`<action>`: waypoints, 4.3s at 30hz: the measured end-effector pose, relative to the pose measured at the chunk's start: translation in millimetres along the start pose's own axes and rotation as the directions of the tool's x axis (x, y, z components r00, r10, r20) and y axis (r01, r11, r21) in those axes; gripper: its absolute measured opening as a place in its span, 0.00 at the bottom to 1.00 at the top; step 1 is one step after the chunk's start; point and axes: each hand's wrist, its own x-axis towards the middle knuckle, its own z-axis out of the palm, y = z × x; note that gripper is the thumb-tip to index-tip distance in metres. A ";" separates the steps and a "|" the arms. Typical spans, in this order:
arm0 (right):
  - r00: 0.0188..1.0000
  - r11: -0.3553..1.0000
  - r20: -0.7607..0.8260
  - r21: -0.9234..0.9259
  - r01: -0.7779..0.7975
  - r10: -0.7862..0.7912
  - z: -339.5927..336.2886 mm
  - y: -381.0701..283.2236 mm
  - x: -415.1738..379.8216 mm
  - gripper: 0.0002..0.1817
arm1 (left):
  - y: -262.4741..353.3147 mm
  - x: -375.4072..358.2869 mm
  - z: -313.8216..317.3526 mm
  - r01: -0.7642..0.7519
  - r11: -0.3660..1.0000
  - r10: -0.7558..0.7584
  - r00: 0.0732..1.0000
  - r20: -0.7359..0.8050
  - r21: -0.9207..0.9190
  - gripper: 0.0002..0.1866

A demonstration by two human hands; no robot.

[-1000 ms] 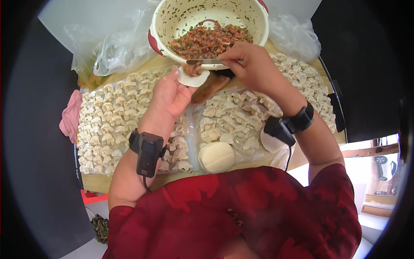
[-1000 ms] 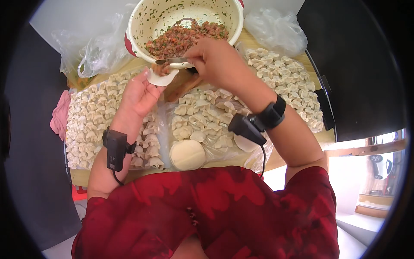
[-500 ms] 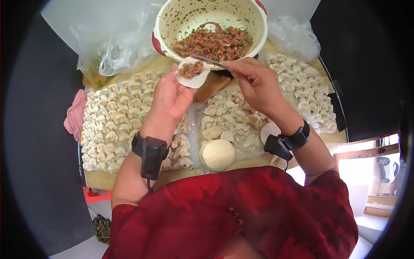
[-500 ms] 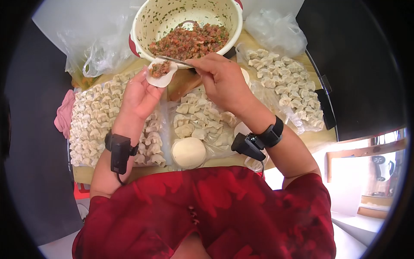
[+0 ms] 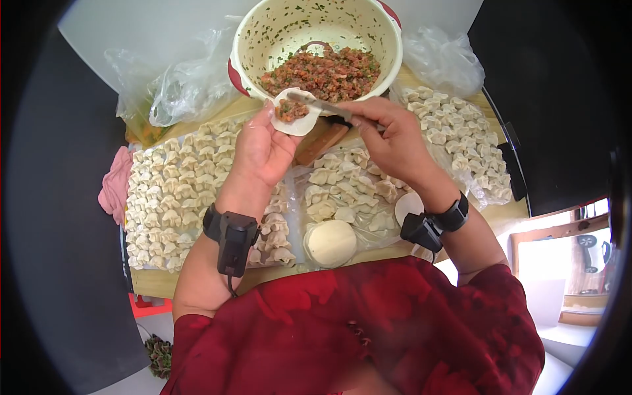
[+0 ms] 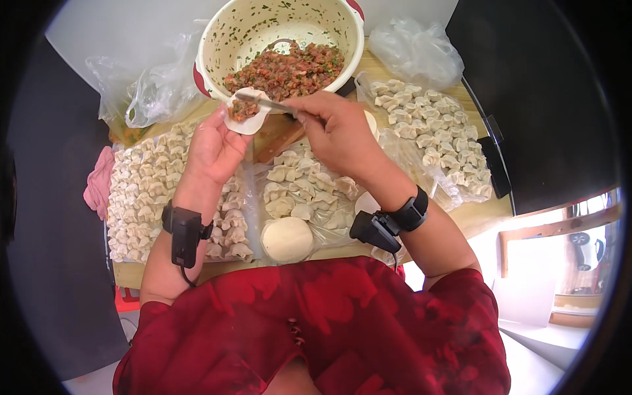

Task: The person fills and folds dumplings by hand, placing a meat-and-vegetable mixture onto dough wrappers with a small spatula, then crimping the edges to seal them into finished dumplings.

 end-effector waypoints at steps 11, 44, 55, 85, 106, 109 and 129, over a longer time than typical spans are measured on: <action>0.978 0.962 0.027 0.177 -0.206 0.205 3.5 6.8 -2.4 0.11 | 0.4 2.8 -2.2 -0.013 1.000 0.013 1.000 0.018 -0.001 0.20; 0.861 0.755 0.241 -0.617 -0.221 0.448 114.6 27.2 21.7 0.09 | 81.7 -111.8 -113.4 -0.248 0.959 0.242 0.969 -0.057 -0.135 0.23; 0.942 0.855 0.220 -0.506 -0.111 0.252 111.9 14.2 7.2 0.07 | 63.5 -109.7 -107.2 -0.201 0.974 0.183 0.970 -0.158 -0.108 0.23; 0.994 0.993 0.094 -0.115 -0.041 0.052 13.3 -18.3 20.5 0.14 | 21.5 -11.5 -4.3 -0.049 0.999 0.049 0.998 0.050 -0.015 0.21; 0.989 0.942 -0.085 -0.305 -0.140 0.119 5.6 20.1 39.8 0.10 | 13.1 21.2 9.6 -0.068 0.998 0.068 0.997 0.026 0.011 0.19; 0.956 0.957 -0.055 0.025 -0.288 0.289 12.9 15.8 35.8 0.09 | 13.7 17.6 10.4 -0.036 0.999 0.035 0.998 0.045 0.020 0.20; 0.996 0.997 -0.045 0.004 -0.083 0.083 15.2 -5.2 28.1 0.15 | 14.5 7.6 18.3 0.005 0.999 -0.009 0.995 0.095 0.039 0.21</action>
